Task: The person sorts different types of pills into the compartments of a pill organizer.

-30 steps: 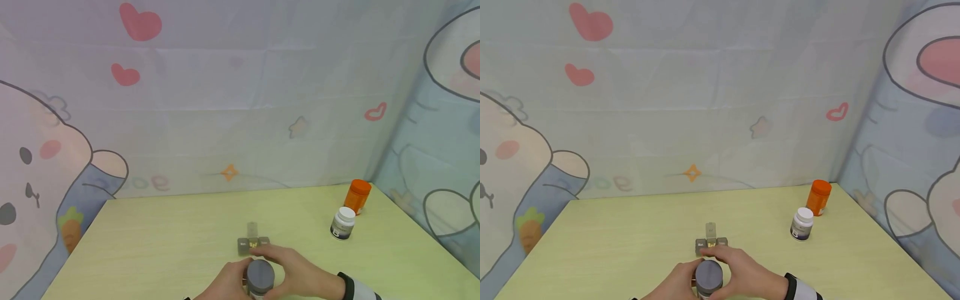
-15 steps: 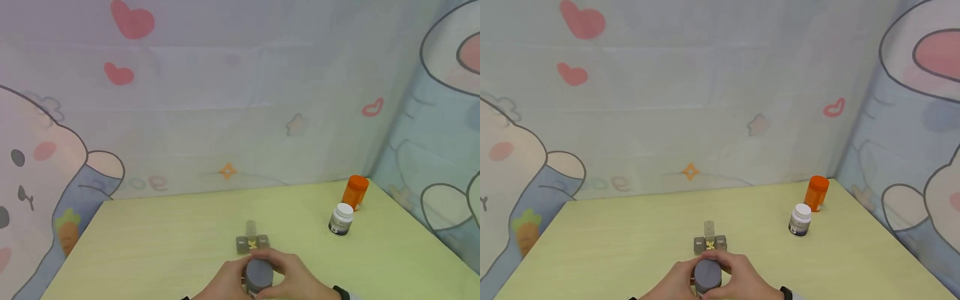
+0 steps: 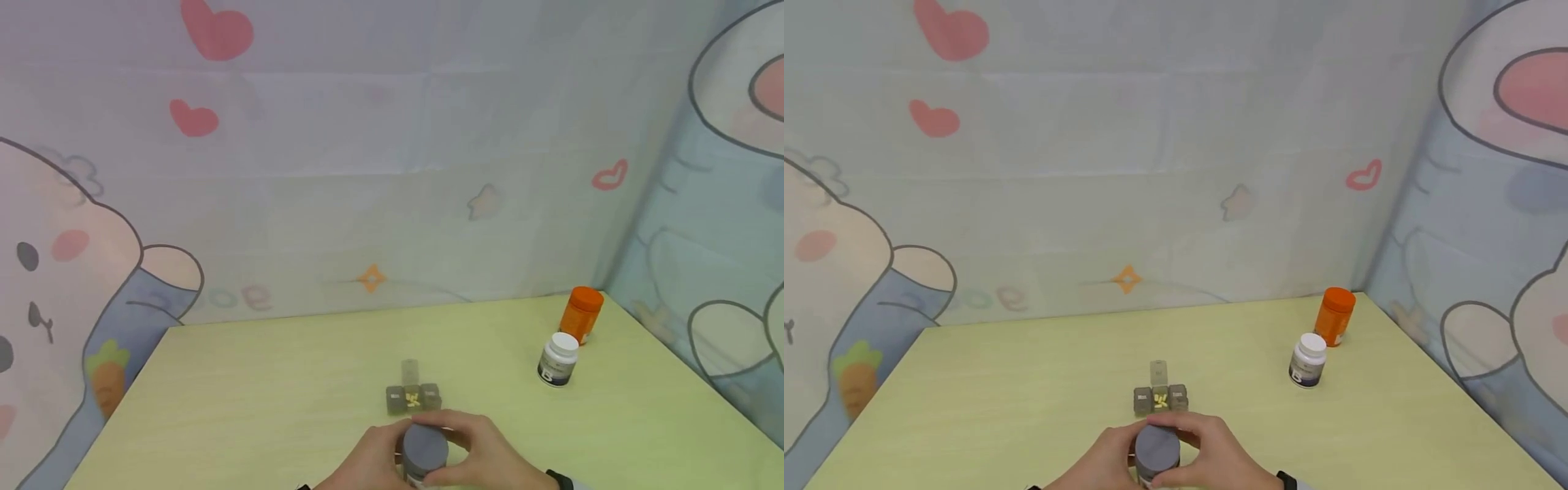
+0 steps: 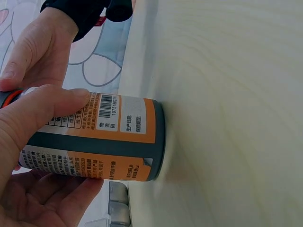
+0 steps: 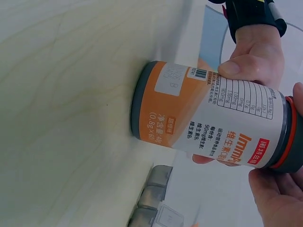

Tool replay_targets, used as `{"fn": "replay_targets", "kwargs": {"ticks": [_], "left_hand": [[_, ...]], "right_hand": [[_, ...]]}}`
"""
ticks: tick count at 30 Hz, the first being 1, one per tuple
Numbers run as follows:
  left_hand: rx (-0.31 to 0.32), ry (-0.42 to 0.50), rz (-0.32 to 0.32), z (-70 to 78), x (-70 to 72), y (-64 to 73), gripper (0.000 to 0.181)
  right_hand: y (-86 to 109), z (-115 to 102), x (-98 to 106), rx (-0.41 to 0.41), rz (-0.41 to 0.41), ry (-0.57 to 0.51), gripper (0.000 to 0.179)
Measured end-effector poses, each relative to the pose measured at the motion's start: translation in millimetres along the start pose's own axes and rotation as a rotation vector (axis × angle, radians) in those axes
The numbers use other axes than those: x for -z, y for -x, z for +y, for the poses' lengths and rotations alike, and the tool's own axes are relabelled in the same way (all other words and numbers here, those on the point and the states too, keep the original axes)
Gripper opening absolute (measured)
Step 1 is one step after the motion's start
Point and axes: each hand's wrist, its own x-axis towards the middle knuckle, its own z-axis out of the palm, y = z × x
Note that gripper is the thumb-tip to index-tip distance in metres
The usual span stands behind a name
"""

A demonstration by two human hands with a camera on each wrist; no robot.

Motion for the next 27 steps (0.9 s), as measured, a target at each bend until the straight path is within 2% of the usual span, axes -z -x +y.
{"fn": "replay_targets", "kwargs": {"ticks": [2, 8, 15, 18, 21, 23, 27], "left_hand": [[-0.001, 0.009, -0.004, -0.4, -0.8, -1.7, 0.061], [0.026, 0.033, -0.008, -2.2, -0.9, -3.5, 0.066], [0.024, 0.000, 0.011, -2.3, -0.6, -2.9, 0.063], [0.019, 0.004, 0.003, -2.0, -0.9, -2.0, 0.061], [0.027, 0.008, -0.001, -1.6, -0.4, -0.3, 0.058], [0.026, 0.006, -0.009, -1.4, -0.3, 0.2, 0.058], [0.020, -0.012, 0.002, -1.2, -0.7, 0.1, 0.056]], "right_hand": [[-1.2, 0.1, 1.7, -0.015, -0.025, -0.021, 0.054], [-5.2, -0.2, 5.1, 0.066, -0.054, -0.033, 0.052], [-1.6, 0.6, -0.9, -0.074, 0.023, -0.071, 0.051], [0.5, 2.8, -4.5, -0.083, 0.062, -0.097, 0.053], [0.8, 4.9, -6.9, -0.045, 0.074, -0.098, 0.058], [-0.3, 5.4, -7.1, -0.027, 0.060, -0.093, 0.064], [-3.7, 6.8, -7.4, -0.041, -0.037, -0.158, 0.070]]}}
